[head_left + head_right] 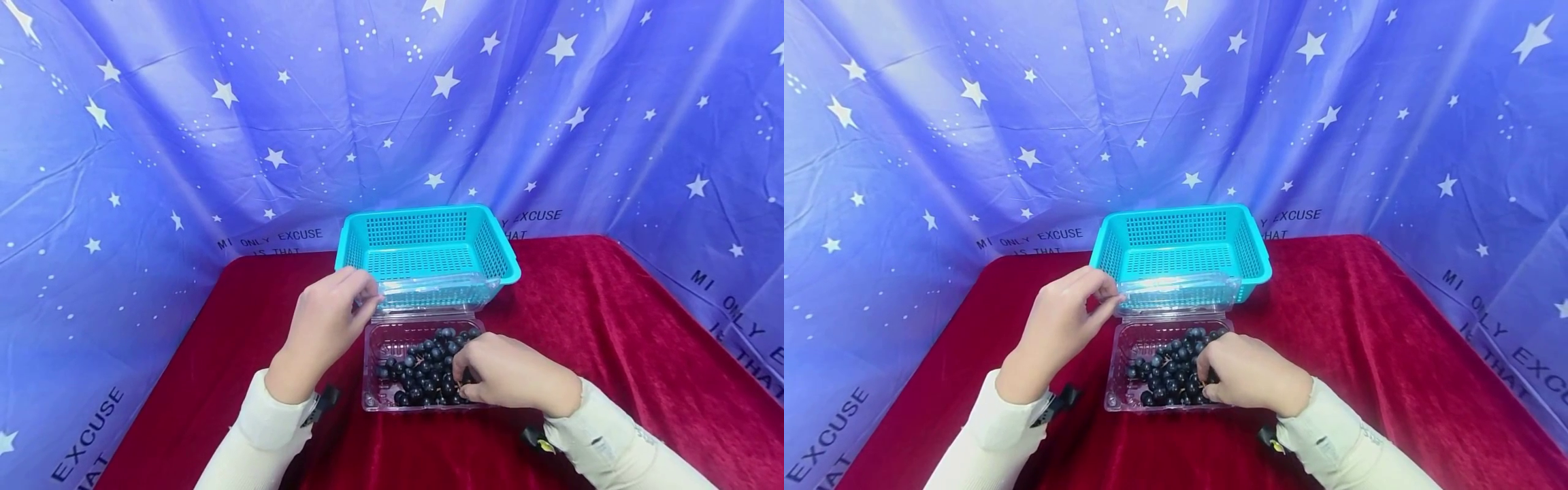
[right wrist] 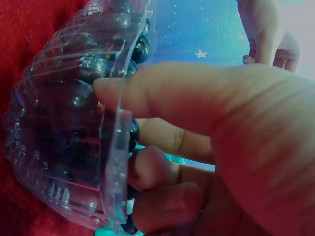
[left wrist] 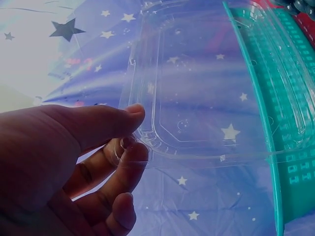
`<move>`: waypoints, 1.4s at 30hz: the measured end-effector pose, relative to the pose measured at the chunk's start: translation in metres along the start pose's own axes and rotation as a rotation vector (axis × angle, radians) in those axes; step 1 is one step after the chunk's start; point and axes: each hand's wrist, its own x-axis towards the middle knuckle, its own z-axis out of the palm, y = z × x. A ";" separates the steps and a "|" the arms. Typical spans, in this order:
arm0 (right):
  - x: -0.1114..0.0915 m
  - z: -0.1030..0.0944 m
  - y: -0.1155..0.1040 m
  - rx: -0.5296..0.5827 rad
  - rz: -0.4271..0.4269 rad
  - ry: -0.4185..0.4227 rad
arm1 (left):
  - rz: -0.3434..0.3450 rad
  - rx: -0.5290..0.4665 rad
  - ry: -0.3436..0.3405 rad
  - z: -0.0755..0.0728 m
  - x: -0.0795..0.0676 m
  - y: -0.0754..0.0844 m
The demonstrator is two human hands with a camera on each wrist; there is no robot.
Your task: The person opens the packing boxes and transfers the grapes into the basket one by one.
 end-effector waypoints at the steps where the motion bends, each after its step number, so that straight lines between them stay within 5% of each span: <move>1: 0.000 0.000 0.000 -0.002 -0.004 0.001 | 0.001 0.001 0.003 0.000 0.000 0.000; 23: 0.001 0.008 0.001 -0.040 0.004 0.038 | -0.001 0.006 -0.009 0.000 0.000 0.000; 42: -0.002 0.002 -0.003 -0.160 -0.066 0.175 | 0.004 0.022 -0.004 -0.001 0.000 0.000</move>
